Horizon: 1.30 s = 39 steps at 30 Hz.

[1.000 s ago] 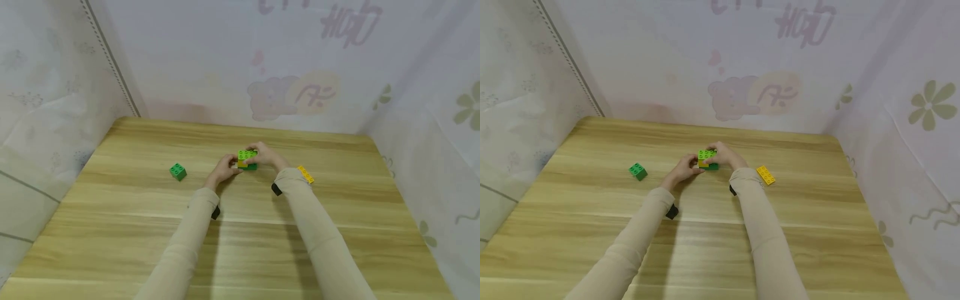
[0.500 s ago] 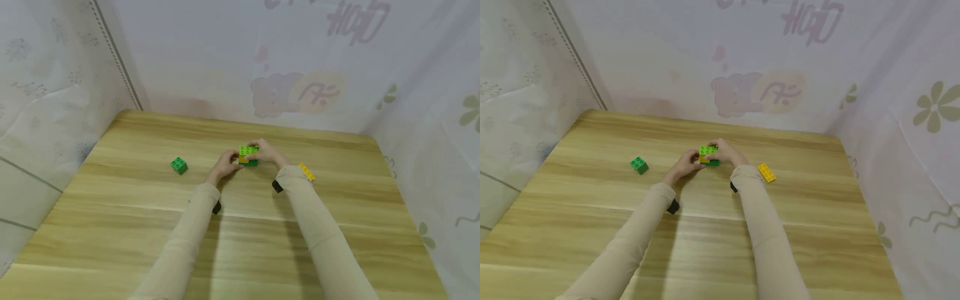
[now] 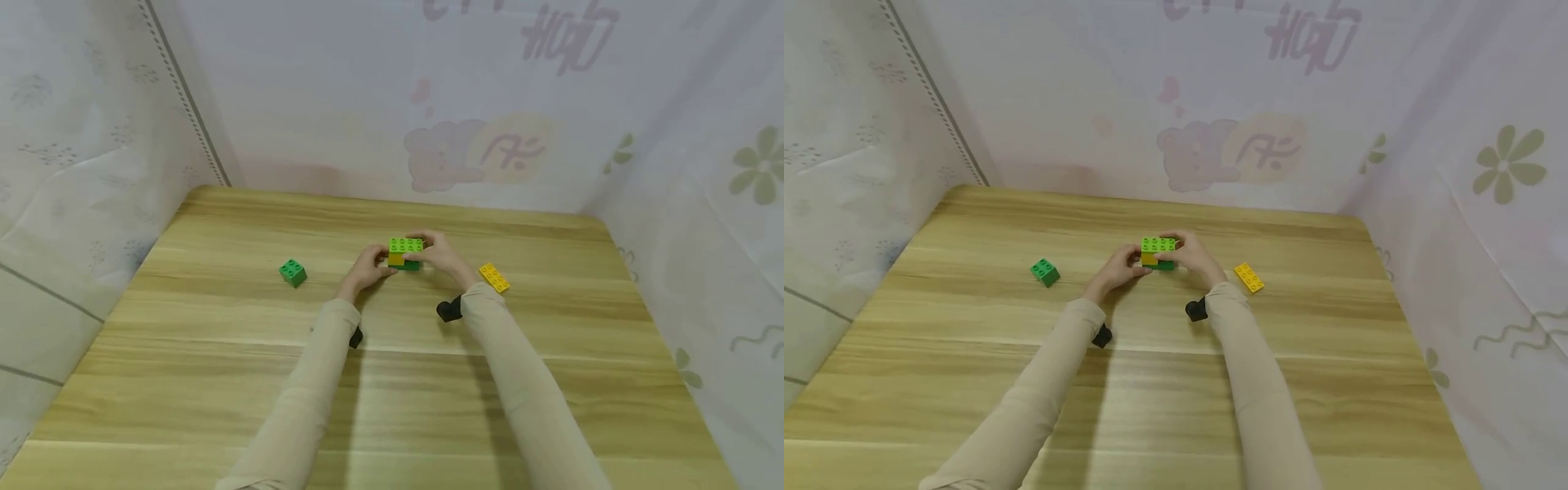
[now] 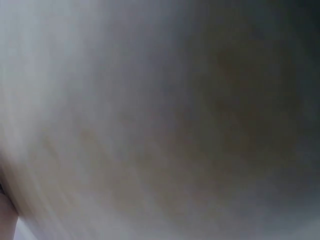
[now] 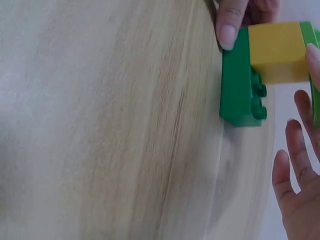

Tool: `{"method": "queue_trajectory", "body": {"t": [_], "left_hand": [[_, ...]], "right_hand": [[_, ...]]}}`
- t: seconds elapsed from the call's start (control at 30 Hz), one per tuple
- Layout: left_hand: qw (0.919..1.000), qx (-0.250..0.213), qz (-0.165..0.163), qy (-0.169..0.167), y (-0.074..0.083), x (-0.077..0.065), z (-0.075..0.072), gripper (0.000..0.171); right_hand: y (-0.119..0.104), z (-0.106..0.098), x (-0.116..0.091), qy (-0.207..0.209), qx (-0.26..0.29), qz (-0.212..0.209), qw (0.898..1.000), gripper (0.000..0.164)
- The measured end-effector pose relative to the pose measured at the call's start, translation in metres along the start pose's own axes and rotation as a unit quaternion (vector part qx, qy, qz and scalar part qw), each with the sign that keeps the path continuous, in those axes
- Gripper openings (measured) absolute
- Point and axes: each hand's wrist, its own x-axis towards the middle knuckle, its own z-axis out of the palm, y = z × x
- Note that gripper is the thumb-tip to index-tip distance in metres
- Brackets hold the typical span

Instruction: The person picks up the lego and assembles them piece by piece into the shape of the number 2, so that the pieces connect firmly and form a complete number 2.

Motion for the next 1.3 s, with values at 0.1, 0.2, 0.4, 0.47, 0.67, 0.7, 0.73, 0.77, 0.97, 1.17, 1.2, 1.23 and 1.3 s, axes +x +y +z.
{"method": "queue_trajectory", "body": {"t": [0.1, 0.2, 0.4, 0.47, 0.67, 0.7, 0.73, 0.77, 0.97, 1.17, 1.2, 1.23, 1.3], "left_hand": [[1.0, -0.006, -0.001, -0.001, 0.0, 0.0, -0.001, 0.045], [0.9999, -0.011, -0.003, -0.005, 0.0, 0.0, -0.001, 0.045], [1.0, 0.002, 0.003, 0.001, 0.001, -0.002, -0.004, 0.046], [0.9999, 0.009, 0.009, 0.003, 0.001, -0.001, -0.005, 0.046], [0.9997, 0.017, 0.007, -0.016, 0.005, -0.001, -0.005, 0.047], [0.9996, 0.019, 0.008, -0.022, 0.005, -0.002, -0.005, 0.048], [0.9993, 0.024, 0.01, -0.026, 0.005, -0.003, -0.006, 0.049], [0.9992, 0.026, 0.011, -0.029, 0.006, -0.004, -0.006, 0.05], [0.998, 0.048, 0.013, -0.038, 0.0, -0.025, -0.013, 0.059], [0.9925, 0.103, 0.05, -0.042, 0.004, -0.057, -0.021, 0.057], [0.9911, 0.114, 0.058, -0.036, 0.006, -0.062, -0.022, 0.055], [0.9894, 0.126, 0.067, -0.026, 0.005, -0.068, -0.025, 0.054], [0.9862, 0.144, 0.08, 0.009, 0.003, -0.077, -0.031, 0.051]], "right_hand": [[0.002, -0.004, -0.004, 0.012, 0.007, 0.015, 1.0, 0.053], [0.005, -0.007, -0.008, 0.015, 0.014, 0.024, 1.0, 0.053], [0.005, -0.009, -0.011, 0.012, 0.008, 0.026, 1.0, 0.054], [0.004, -0.009, -0.01, 0.012, 0.006, 0.026, 1.0, 0.055], [0.003, -0.01, -0.012, 0.018, -0.003, 0.016, 1.0, 0.053], [0.003, -0.01, -0.012, 0.021, -0.007, 0.014, 1.0, 0.053], [0.004, -0.01, -0.013, 0.023, -0.011, 0.012, 1.0, 0.052], [0.003, -0.009, -0.014, 0.025, -0.013, 0.01, 1.0, 0.052], [0.001, -0.002, -0.016, 0.018, -0.016, 0.007, 1.0, 0.053], [-0.001, -0.004, -0.017, 0.03, -0.016, -0.009, 0.999, 0.05], [-0.002, -0.006, -0.018, 0.034, -0.016, -0.01, 0.999, 0.049], [-0.001, -0.005, -0.017, 0.035, -0.013, -0.011, 0.999, 0.048], [-0.001, -0.005, -0.017, 0.037, -0.008, -0.008, 0.999, 0.048]]}}
